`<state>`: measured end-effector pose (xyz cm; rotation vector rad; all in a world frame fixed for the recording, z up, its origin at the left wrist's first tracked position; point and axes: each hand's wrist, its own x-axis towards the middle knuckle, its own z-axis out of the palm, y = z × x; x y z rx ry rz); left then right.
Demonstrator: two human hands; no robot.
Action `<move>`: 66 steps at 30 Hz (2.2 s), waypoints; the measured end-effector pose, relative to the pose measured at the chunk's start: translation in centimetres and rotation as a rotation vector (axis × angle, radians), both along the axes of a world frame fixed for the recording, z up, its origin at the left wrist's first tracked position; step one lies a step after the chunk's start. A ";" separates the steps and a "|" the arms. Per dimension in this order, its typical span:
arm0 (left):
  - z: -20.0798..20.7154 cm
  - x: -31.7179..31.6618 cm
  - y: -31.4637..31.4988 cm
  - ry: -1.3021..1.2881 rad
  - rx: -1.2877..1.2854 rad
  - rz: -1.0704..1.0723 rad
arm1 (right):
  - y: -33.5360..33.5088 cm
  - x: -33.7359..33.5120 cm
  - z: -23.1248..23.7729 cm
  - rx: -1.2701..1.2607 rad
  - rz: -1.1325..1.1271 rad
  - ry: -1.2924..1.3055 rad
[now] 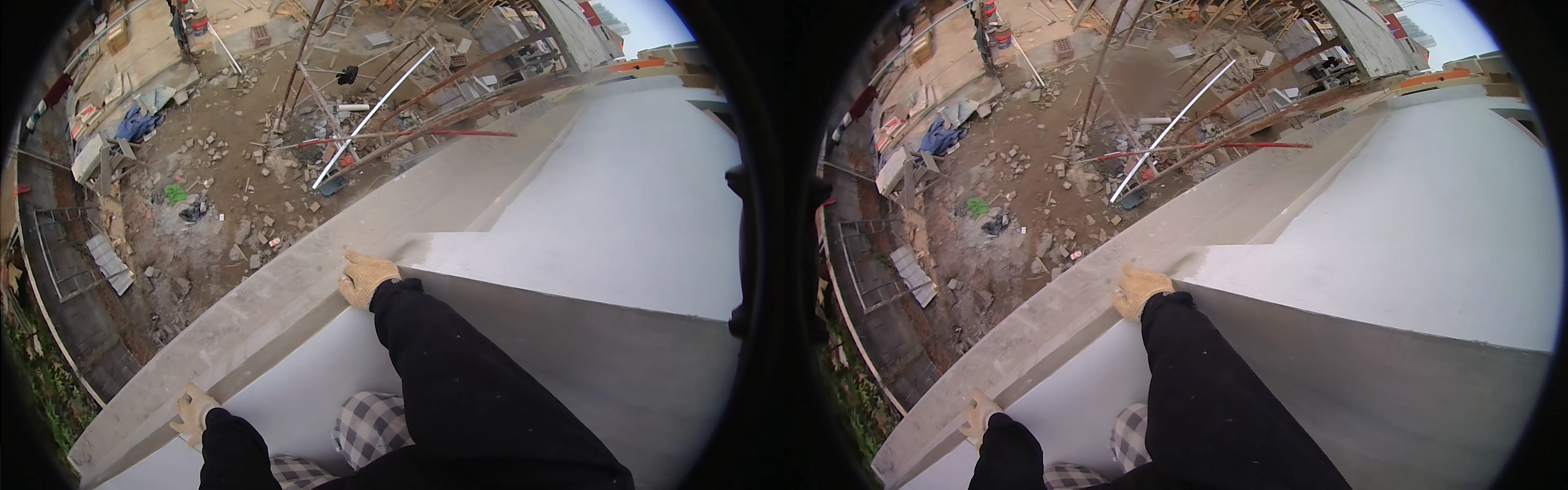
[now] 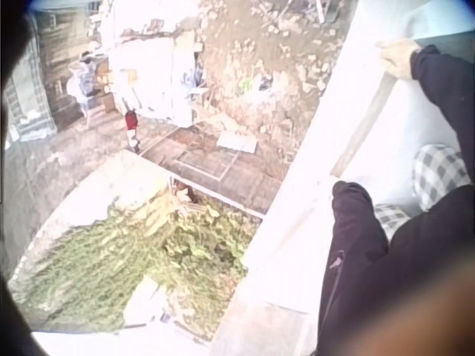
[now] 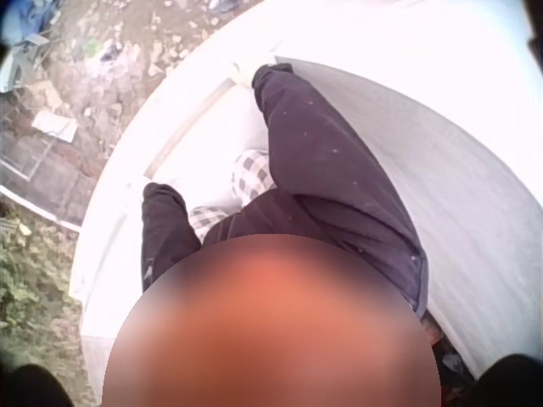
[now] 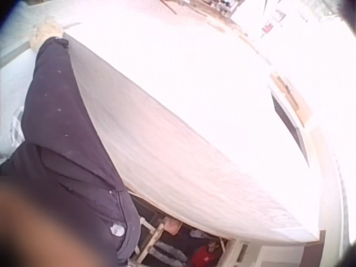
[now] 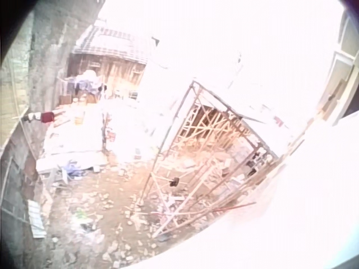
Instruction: The person applies grout to the joints between white floor tiles using a rubber float and an orange bowl. They repeatedly scoop grout and press it into the seams, then smooth the surface. The person works on multiple tile joints in a construction area.
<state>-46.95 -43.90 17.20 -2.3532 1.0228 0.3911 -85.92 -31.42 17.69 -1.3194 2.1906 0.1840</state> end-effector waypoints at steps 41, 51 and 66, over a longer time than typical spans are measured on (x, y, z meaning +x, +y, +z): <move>-2.1 1.1 0.4 -0.051 -0.004 -0.185 | -0.3 -0.6 -0.5 0.090 -0.104 -0.137; -2.7 2.3 0.1 0.137 -0.088 -0.232 | -0.4 -0.3 0.1 0.077 -0.037 -0.081; -1.2 1.6 -0.4 0.215 0.049 -0.191 | -0.6 -0.3 0.5 0.120 -0.032 -0.069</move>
